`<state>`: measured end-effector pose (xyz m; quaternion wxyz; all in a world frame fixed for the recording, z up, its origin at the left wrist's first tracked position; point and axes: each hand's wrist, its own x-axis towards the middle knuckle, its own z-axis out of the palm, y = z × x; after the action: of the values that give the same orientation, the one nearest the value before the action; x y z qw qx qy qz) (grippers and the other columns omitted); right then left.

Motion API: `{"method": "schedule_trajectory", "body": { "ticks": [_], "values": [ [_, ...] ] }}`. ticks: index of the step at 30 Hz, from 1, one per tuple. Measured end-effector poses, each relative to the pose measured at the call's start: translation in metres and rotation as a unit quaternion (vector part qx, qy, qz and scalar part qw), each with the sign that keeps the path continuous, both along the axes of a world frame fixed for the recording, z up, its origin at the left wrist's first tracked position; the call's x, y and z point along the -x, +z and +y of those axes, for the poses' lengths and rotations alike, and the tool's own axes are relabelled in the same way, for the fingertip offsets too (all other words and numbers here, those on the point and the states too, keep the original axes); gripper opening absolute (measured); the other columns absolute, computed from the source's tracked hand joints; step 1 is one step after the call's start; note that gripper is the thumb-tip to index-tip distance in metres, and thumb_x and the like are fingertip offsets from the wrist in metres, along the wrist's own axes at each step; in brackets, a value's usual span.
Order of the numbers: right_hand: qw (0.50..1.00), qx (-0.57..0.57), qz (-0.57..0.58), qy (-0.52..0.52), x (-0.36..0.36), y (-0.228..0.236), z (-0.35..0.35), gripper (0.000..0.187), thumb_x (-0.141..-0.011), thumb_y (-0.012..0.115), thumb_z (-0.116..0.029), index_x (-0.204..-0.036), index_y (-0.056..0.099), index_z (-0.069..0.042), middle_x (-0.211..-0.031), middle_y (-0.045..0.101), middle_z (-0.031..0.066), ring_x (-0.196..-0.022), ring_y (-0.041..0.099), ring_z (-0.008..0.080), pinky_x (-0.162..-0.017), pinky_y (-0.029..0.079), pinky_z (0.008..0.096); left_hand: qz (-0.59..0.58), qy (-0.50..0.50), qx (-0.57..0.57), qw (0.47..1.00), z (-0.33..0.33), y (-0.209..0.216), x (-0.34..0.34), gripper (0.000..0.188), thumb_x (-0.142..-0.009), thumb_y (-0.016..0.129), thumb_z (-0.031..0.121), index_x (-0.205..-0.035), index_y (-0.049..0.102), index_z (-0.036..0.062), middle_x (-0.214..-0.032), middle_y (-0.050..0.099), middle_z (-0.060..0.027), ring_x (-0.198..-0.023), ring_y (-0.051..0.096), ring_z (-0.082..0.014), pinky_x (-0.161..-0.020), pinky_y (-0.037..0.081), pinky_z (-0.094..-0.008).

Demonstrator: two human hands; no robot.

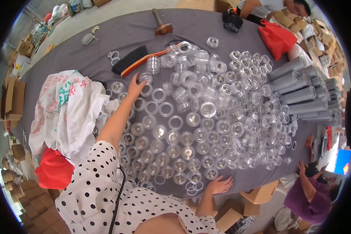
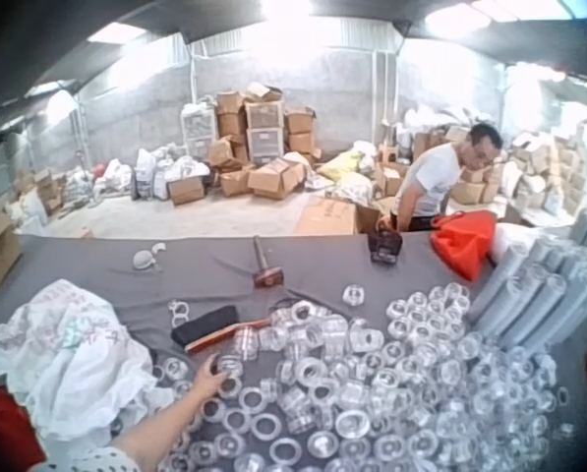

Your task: The person sorts and assembles small clear plastic containers and plastic rings by hand at a table.

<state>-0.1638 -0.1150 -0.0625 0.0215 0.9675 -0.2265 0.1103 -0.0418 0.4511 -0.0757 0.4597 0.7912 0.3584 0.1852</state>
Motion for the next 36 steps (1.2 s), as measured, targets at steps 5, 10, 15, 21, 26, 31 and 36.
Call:
{"method": "schedule_trajectory", "body": {
  "ticks": [5, 10, 15, 21, 26, 31, 36],
  "values": [
    [1.000, -0.007, 0.019, -0.008, -0.002, 0.003, 0.005, 0.048, -0.087, 0.042, -0.037, -0.127, 0.038, -0.010, -0.131, 0.037, 0.0107, -0.124, 0.031, 0.0287, -0.100, 0.023, 0.0447, -0.068, 0.009, -0.050, 0.996, 0.018, 0.010, 0.006, 0.056, -0.067, 0.061, 0.013, -0.120, 0.045, 0.0033, -0.114, 0.053, -0.0179, -0.104, 0.052, -0.0279, -0.089, 0.040, -0.0336],
    [1.000, -0.005, 0.026, -0.012, 0.000, 0.003, 0.004, 0.048, -0.087, 0.042, -0.036, -0.127, 0.038, -0.010, -0.132, 0.037, 0.0099, -0.124, 0.030, 0.0282, -0.100, 0.023, 0.0447, 0.032, -0.059, -0.243, 0.968, 0.011, 0.023, 0.011, 0.055, -0.064, 0.055, 0.007, -0.117, 0.045, 0.0006, -0.109, 0.052, -0.0206, -0.102, 0.049, -0.0360, -0.088, 0.040, -0.0400],
    [0.999, -0.018, 0.029, -0.022, -0.001, 0.006, 0.003, 0.048, -0.087, 0.042, -0.037, -0.127, 0.037, -0.011, -0.132, 0.036, 0.0098, -0.125, 0.030, 0.0280, -0.100, 0.023, 0.0449, -0.034, -0.024, -0.271, 0.962, -0.011, 0.044, -0.032, 0.063, -0.065, 0.061, 0.013, -0.123, 0.039, 0.0006, -0.120, 0.044, -0.0203, -0.111, 0.043, -0.0344, -0.093, 0.035, -0.0389],
    [1.000, -0.012, 0.027, -0.009, -0.002, 0.000, 0.004, 0.048, -0.087, 0.042, -0.037, -0.127, 0.037, -0.010, -0.132, 0.036, 0.0107, -0.125, 0.029, 0.0288, -0.100, 0.022, 0.0455, -0.006, -0.094, -0.288, 0.953, 0.003, 0.044, -0.080, 0.078, -0.061, 0.068, 0.022, -0.128, 0.034, 0.0033, -0.124, 0.041, -0.0189, -0.116, 0.039, -0.0330, -0.096, 0.033, -0.0389],
    [1.000, 0.026, 0.012, -0.004, 0.001, -0.002, -0.003, 0.048, -0.087, 0.042, -0.037, -0.126, 0.039, -0.009, -0.129, 0.039, 0.0113, -0.122, 0.033, 0.0281, -0.098, 0.025, 0.0445, 0.161, -0.108, -0.305, 0.932, -0.011, 0.079, -0.095, 0.082, -0.053, 0.073, 0.029, -0.124, 0.039, 0.0044, -0.119, 0.043, -0.0178, -0.113, 0.040, -0.0322, -0.094, 0.033, -0.0418],
    [1.000, 0.013, 0.005, 0.003, 0.000, -0.002, 0.003, 0.048, -0.087, 0.041, -0.038, -0.126, 0.039, -0.009, -0.129, 0.040, 0.0118, -0.122, 0.034, 0.0283, -0.098, 0.025, 0.0445, 0.122, -0.064, -0.333, 0.933, -0.014, 0.073, -0.071, 0.083, -0.051, 0.077, 0.037, -0.118, 0.041, 0.0036, -0.110, 0.045, -0.0128, -0.107, 0.042, -0.0274, -0.096, 0.029, -0.0440],
    [1.000, -0.001, 0.016, -0.011, 0.000, 0.001, 0.001, 0.048, -0.087, 0.041, -0.037, -0.126, 0.039, -0.009, -0.130, 0.038, 0.0113, -0.123, 0.032, 0.0287, -0.099, 0.024, 0.0452, 0.070, -0.140, -0.424, 0.892, -0.049, 0.065, -0.044, 0.082, -0.054, 0.075, 0.037, -0.120, 0.038, 0.0036, -0.112, 0.046, -0.0131, -0.107, 0.043, -0.0265, -0.102, 0.018, -0.0469]
  ]
}}
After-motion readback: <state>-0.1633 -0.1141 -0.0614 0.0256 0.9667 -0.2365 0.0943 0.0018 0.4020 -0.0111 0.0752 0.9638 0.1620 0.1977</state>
